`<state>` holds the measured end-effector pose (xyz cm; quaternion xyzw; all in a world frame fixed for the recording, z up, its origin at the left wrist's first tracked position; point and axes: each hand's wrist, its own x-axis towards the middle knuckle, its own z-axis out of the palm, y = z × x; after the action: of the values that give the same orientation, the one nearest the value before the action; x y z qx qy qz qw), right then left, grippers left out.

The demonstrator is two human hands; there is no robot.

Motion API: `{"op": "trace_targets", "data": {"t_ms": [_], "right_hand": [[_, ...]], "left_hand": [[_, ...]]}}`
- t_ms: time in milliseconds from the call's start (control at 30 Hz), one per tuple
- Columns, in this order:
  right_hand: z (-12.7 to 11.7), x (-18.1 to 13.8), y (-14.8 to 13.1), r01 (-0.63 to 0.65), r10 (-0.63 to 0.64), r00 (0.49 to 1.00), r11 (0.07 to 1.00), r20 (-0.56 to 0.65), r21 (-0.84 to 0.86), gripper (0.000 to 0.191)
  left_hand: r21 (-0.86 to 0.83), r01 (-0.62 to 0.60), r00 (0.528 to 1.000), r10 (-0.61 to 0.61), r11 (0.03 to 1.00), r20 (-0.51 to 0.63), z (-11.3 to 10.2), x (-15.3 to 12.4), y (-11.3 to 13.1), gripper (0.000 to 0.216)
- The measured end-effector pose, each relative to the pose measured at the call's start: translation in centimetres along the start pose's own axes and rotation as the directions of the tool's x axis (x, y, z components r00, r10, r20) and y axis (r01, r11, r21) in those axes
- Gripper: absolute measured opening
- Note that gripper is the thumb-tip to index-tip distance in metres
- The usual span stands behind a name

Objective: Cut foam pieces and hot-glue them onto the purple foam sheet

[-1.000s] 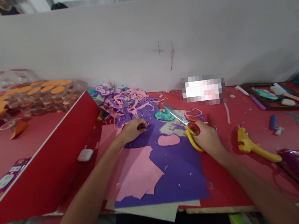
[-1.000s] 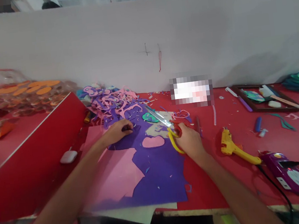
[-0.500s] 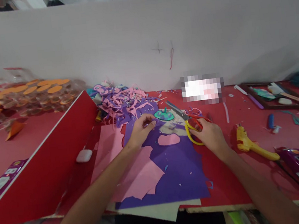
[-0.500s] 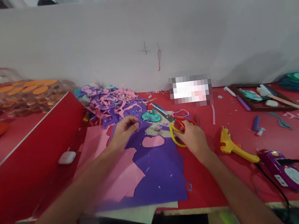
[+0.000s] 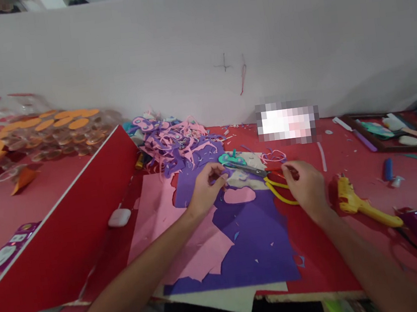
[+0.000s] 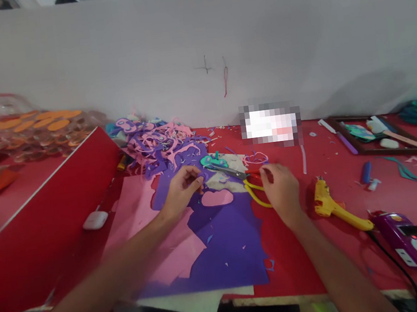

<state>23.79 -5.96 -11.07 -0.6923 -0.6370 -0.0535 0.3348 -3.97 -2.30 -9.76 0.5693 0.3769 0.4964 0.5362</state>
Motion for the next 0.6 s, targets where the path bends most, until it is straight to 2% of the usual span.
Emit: {"op": "trace_targets", "data": {"t_ms": [67, 133, 200, 233, 300, 333, 433, 600], "right_hand": [[-0.6, 0.3, -0.9, 0.019, -0.011, 0.998, 0.993, -0.068, 0.118, 0.029], [-0.9, 0.7, -2.6, 0.008, 0.001, 1.000, 0.955, -0.030, 0.296, 0.025], [-0.6, 0.8, -4.7, -0.012, -0.080, 0.982, 0.875, 0.168, 0.484, 0.023], [-0.2, 0.7, -5.8, -0.013, -0.169, 0.947, 0.831, 0.274, 0.556, 0.024], [0.9, 0.4, -7.6, -0.009, -0.311, 0.871, 0.763, 0.380, 0.646, 0.025], [1.5, 0.1, -8.2, -0.018, -0.323, 0.866, 0.741, 0.381, 0.671, 0.024], [2.9, -0.7, -8.8, -0.056, -0.241, 0.916, 0.714, 0.320, 0.698, 0.018], [3.3, -1.6, -8.3, -0.040, -0.218, 0.936, 0.712, 0.275, 0.701, 0.015]], "left_hand": [[0.040, 0.006, 1.000, -0.007, 0.999, 0.012, 0.1, -0.2, 0.0, 0.024], [0.074, 0.016, 0.999, -0.018, 0.997, 0.033, 0.2, -0.4, 0.0, 0.023], [0.098, 0.017, 0.998, -0.023, 0.995, 0.059, 0.3, -0.6, -0.1, 0.022], [0.113, 0.010, 0.997, -0.018, 0.994, 0.071, 0.4, -0.7, -0.1, 0.021], [0.159, -0.024, 0.996, 0.011, 0.987, 0.084, 0.6, -0.9, -0.3, 0.019], [0.186, -0.046, 0.996, 0.031, 0.982, 0.086, 0.6, -0.9, -0.4, 0.017], [0.245, -0.091, 0.992, 0.067, 0.965, 0.104, 0.7, -1.0, -0.8, 0.012], [0.371, -0.148, 0.985, 0.102, 0.917, 0.141, 0.6, -1.1, -1.1, 0.006]]}}
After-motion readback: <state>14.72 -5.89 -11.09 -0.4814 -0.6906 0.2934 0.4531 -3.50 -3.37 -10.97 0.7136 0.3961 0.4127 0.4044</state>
